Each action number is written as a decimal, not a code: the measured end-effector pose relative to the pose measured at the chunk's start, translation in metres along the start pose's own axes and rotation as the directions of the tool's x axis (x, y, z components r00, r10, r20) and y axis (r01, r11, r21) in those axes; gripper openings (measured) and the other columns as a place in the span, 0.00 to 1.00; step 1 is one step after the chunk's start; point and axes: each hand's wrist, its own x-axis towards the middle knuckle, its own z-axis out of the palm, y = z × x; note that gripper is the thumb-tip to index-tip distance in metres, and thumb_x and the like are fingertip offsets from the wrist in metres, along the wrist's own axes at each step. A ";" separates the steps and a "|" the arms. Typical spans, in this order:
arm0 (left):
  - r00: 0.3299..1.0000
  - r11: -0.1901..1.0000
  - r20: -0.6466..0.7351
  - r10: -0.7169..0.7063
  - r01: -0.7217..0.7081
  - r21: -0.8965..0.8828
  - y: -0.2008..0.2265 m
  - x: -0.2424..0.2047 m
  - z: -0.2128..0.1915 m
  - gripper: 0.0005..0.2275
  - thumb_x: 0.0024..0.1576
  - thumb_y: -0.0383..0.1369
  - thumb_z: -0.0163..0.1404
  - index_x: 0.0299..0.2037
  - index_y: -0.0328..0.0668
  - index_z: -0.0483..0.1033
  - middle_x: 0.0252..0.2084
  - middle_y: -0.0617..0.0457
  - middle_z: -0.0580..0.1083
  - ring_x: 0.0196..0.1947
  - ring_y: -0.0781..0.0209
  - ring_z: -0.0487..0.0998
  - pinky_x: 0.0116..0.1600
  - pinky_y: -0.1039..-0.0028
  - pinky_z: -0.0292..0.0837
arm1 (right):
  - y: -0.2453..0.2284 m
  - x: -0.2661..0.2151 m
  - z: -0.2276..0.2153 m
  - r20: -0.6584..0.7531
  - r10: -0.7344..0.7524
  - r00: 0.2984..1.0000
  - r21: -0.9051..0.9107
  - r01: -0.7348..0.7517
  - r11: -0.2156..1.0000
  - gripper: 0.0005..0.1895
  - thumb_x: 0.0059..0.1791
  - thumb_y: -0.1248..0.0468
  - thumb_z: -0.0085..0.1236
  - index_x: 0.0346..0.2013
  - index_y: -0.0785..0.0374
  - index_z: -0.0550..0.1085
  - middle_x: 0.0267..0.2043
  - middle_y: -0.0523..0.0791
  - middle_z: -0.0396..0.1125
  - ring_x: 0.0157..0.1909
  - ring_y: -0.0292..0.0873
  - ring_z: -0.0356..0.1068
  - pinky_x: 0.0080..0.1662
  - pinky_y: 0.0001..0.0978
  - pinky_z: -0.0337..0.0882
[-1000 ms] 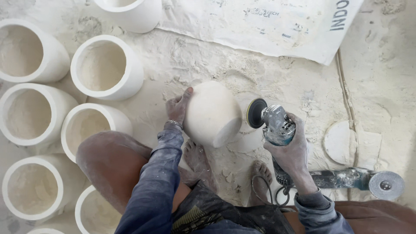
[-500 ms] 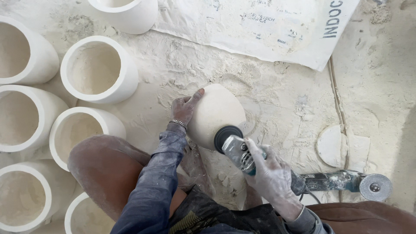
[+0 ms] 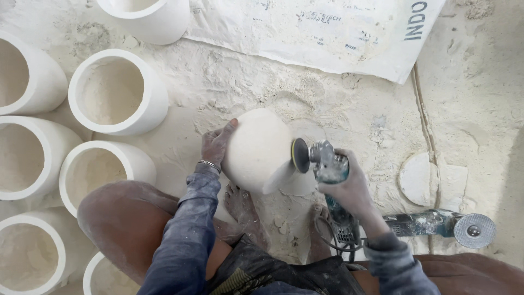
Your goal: The person uses an angle grinder with a sanding disc to smooth the exterior surface of a white ceramic pot. They hold the pot with one hand and operate the grinder with the other, rotating the pot to cover different areas.
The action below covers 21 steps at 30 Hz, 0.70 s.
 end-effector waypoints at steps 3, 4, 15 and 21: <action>1.000 0.998 -0.017 -0.009 0.008 -0.060 -0.020 0.017 -0.013 0.23 0.50 0.51 0.66 0.14 0.45 0.72 0.11 0.52 0.69 0.11 0.63 0.72 0.16 0.77 0.70 | -0.007 0.009 -0.001 0.019 0.076 0.997 0.057 -0.077 0.995 0.49 0.28 0.62 0.73 0.63 0.46 0.66 0.55 0.55 0.68 0.58 0.63 0.69 0.55 0.59 0.66; 1.000 0.998 -0.022 -0.011 0.009 -0.057 -0.017 0.016 -0.015 0.23 0.50 0.51 0.66 0.14 0.45 0.72 0.11 0.52 0.69 0.11 0.63 0.72 0.16 0.77 0.70 | -0.016 0.003 0.000 0.025 0.076 0.997 0.059 -0.077 0.995 0.49 0.28 0.62 0.73 0.63 0.46 0.66 0.55 0.55 0.68 0.58 0.63 0.69 0.55 0.59 0.66; 1.000 0.999 -0.001 0.008 -0.008 -0.047 -0.047 0.028 -0.016 0.22 0.53 0.48 0.66 0.17 0.42 0.74 0.13 0.50 0.71 0.11 0.62 0.74 0.17 0.77 0.73 | -0.030 -0.066 0.024 0.139 -0.503 0.853 -0.529 0.493 0.691 0.52 0.29 0.64 0.70 0.68 0.46 0.66 0.48 0.50 0.67 0.46 0.56 0.76 0.46 0.53 0.79; 0.999 0.988 -0.038 0.001 -0.007 -0.151 -0.027 0.008 -0.018 0.20 0.52 0.46 0.66 0.19 0.42 0.74 0.15 0.50 0.73 0.13 0.62 0.76 0.18 0.76 0.74 | -0.034 -0.032 0.005 -0.002 -0.127 0.992 -0.161 0.125 0.979 0.49 0.30 0.69 0.71 0.66 0.53 0.65 0.51 0.57 0.70 0.50 0.64 0.74 0.49 0.59 0.76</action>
